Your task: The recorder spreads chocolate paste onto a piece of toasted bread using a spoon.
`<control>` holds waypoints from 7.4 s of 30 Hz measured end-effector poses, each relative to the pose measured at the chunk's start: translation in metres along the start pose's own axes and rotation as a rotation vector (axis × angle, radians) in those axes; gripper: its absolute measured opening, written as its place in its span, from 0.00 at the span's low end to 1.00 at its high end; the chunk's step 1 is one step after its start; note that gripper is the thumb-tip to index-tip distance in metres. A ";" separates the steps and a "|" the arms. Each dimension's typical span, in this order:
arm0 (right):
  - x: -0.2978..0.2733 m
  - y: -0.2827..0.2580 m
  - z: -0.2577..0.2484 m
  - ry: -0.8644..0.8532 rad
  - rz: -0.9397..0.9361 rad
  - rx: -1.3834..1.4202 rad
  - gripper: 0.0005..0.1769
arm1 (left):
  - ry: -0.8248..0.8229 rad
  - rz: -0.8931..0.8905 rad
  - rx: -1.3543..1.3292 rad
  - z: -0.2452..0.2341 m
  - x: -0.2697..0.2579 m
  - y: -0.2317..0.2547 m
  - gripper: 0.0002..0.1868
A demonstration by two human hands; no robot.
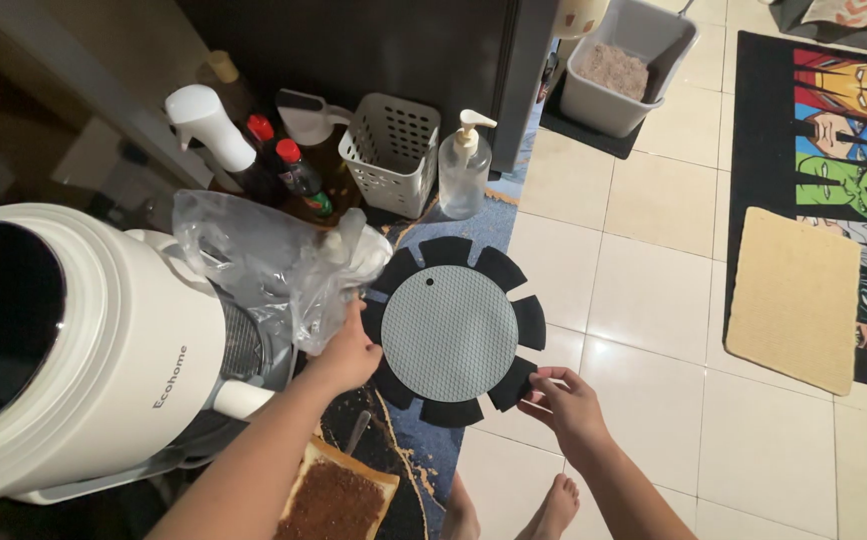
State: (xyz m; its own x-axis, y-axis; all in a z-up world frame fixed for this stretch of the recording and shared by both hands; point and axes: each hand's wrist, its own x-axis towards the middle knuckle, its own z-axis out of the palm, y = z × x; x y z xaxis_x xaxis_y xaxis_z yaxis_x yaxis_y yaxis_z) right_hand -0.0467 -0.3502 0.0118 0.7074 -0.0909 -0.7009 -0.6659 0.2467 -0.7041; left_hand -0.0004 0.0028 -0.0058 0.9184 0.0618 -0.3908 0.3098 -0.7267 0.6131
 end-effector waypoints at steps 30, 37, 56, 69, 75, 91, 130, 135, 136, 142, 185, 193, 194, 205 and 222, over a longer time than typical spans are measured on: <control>-0.002 0.000 0.010 0.033 -0.008 -0.048 0.10 | -0.121 -0.063 0.100 -0.013 -0.012 0.029 0.47; 0.010 0.010 0.000 0.003 0.008 -0.020 0.09 | -0.161 0.101 0.173 -0.017 -0.032 0.047 0.62; -0.001 0.001 0.009 -0.048 0.054 -0.045 0.07 | -0.275 -0.032 0.625 -0.020 -0.050 0.089 0.79; 0.011 0.014 0.000 -0.118 0.039 0.045 0.08 | -0.285 -0.036 0.614 -0.027 -0.054 0.092 0.78; 0.014 0.009 0.002 -0.028 0.010 0.068 0.17 | -0.276 -0.025 0.609 -0.027 -0.055 0.091 0.78; 0.021 0.020 -0.001 -0.046 -0.088 -0.034 0.13 | -0.202 0.006 0.598 -0.029 -0.056 0.078 0.74; 0.016 0.045 -0.005 -0.194 0.022 0.175 0.14 | -0.081 0.798 0.490 0.062 -0.052 0.136 0.47; -0.002 0.026 0.003 -0.236 0.040 0.172 0.15 | -0.100 0.749 0.546 0.071 -0.049 0.138 0.42; -0.001 0.028 0.001 -0.236 0.039 0.173 0.15 | -0.101 0.750 0.546 0.070 -0.050 0.140 0.42; 0.005 0.035 -0.006 -0.320 0.046 0.195 0.16 | -0.152 0.654 0.486 0.064 -0.051 0.146 0.38; 0.025 0.043 -0.019 -0.224 -0.028 0.008 0.17 | -0.023 0.684 0.507 0.048 -0.043 0.144 0.41; 0.006 0.004 0.002 -0.058 0.100 -0.158 0.15 | 0.292 0.471 0.172 0.009 0.025 0.081 0.23; 0.005 0.001 0.004 -0.055 0.092 -0.174 0.13 | 0.355 0.455 0.151 0.005 0.032 0.079 0.23; 0.020 0.000 0.003 0.080 0.099 -0.199 0.09 | 0.420 0.166 0.325 -0.005 0.054 0.072 0.26; 0.009 -0.035 0.010 0.163 0.033 -0.238 0.08 | 0.487 -0.101 0.006 0.007 0.058 0.036 0.09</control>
State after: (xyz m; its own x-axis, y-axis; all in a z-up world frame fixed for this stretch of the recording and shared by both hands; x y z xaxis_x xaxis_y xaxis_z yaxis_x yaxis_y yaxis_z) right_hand -0.0151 -0.3499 0.0312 0.6499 -0.2450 -0.7194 -0.7384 0.0201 -0.6740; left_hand 0.0623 -0.0246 -0.0107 0.8926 0.4434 -0.0809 0.4029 -0.7044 0.5844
